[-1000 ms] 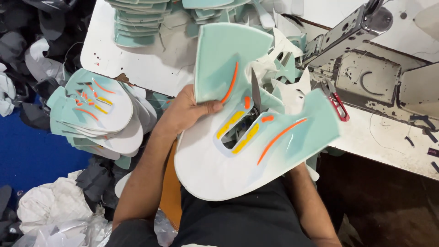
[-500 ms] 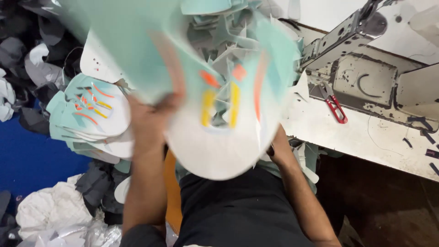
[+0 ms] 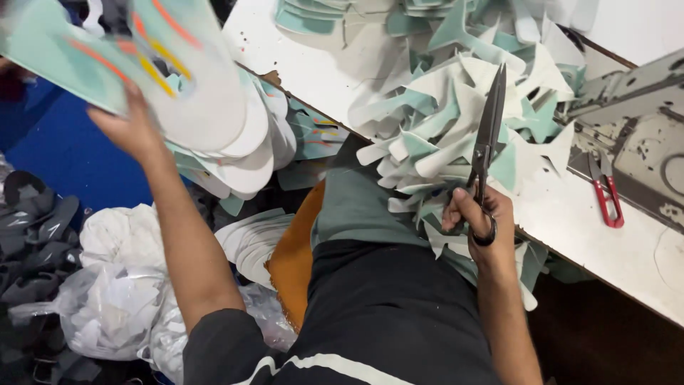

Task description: The person uses shears to trim excess material from the edges of light blue and white shoe parts. They repeatedly pick up a part, cut along the edges, and place it on a pile on the table.

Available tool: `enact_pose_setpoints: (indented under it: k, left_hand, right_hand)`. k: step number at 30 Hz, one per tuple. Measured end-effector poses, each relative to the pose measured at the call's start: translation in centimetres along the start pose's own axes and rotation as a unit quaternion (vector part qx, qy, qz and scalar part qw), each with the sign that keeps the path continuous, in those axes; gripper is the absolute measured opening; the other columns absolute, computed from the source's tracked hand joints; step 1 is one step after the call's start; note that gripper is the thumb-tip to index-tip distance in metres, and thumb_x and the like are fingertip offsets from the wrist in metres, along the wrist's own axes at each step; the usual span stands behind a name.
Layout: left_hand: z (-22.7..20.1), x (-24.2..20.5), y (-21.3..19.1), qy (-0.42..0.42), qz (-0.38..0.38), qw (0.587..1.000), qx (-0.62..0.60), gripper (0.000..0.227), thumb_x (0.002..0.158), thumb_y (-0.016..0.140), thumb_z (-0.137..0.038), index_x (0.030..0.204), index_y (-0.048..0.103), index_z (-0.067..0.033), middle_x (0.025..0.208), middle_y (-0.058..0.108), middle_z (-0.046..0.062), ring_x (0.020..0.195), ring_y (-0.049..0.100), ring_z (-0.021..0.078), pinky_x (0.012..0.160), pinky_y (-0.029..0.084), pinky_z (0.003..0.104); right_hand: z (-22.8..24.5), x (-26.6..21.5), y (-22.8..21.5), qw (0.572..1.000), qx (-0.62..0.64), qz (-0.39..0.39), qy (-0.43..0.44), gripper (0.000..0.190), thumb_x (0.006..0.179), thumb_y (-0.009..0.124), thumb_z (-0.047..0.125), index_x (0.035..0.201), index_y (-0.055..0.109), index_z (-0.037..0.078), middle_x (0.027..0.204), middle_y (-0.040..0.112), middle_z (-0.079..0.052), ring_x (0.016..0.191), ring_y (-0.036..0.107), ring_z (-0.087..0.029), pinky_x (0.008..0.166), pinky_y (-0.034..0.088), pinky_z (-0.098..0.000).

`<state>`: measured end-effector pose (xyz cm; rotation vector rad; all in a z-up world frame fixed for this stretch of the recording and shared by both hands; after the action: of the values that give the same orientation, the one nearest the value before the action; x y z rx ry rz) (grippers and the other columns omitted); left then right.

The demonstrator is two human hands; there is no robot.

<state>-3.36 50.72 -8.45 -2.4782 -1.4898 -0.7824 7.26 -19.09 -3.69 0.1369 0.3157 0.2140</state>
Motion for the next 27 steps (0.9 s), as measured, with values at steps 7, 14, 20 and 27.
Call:
enact_pose_setpoints:
  k: [7, 14, 20, 27]
  left_hand:
    - [6.1, -15.4, 0.2, -0.106, 0.017, 0.882, 0.458, 0.075, 0.1, 0.081, -0.044, 0.146, 0.043, 0.002, 0.135, 0.058, 0.024, 0.119, 0.059, 0.04, 0.103, 0.047, 0.047]
    - [-15.9, -26.3, 25.2, 0.225, 0.374, 0.853, 0.285, 0.107, 0.091, 0.068, -0.069, 0.165, 0.014, -0.0123, 0.166, 0.012, 0.028, 0.152, 0.019, 0.0509, 0.124, 0.02, 0.067]
    - [-24.1, -31.8, 35.0, 0.278, 0.47, 0.808, 0.222, 0.106, 0.075, 0.077, -0.078, 0.16, 0.027, -0.0397, 0.164, 0.01, 0.026, 0.149, 0.015, 0.0556, 0.117, 0.016, 0.076]
    - [-26.0, -31.2, 41.3, 0.222, 0.565, 0.761, 0.227, 0.098, 0.067, 0.088, -0.055, 0.153, 0.045, -0.0404, 0.162, 0.024, 0.026, 0.151, 0.022, 0.0543, 0.121, 0.025, 0.068]
  right_hand:
    - [1.0, 0.0, -1.0, 0.998, 0.047, -0.031, -0.03, 0.031, 0.1, 0.068, 0.021, 0.077, 0.057, 0.002, 0.067, 0.06, -0.008, 0.057, 0.059, -0.017, 0.056, 0.046, -0.0304]
    - [3.0, -0.7, -2.4, 0.995, 0.015, -0.071, -0.064, 0.031, 0.1, 0.067, 0.022, 0.078, 0.057, 0.002, 0.066, 0.059, -0.007, 0.058, 0.059, -0.016, 0.058, 0.048, -0.0303]
    - [2.3, -0.3, -3.9, 0.991, 0.05, -0.106, -0.065, 0.03, 0.101, 0.066, 0.021, 0.079, 0.059, 0.002, 0.067, 0.058, -0.006, 0.06, 0.061, -0.016, 0.058, 0.049, -0.0306]
    - [1.5, -0.1, -4.0, 0.992, 0.034, -0.108, -0.055, 0.033, 0.1, 0.065, 0.022, 0.075, 0.056, 0.002, 0.064, 0.059, -0.008, 0.057, 0.061, -0.018, 0.055, 0.046, -0.0306]
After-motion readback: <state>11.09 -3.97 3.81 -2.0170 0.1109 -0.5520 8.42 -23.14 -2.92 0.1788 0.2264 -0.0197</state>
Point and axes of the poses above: each hand's wrist, its own x-axis towards the middle knuckle, its own y-axis out of the palm, z = x × y, the point moved 10 cm from there along x, towards the middle knuckle
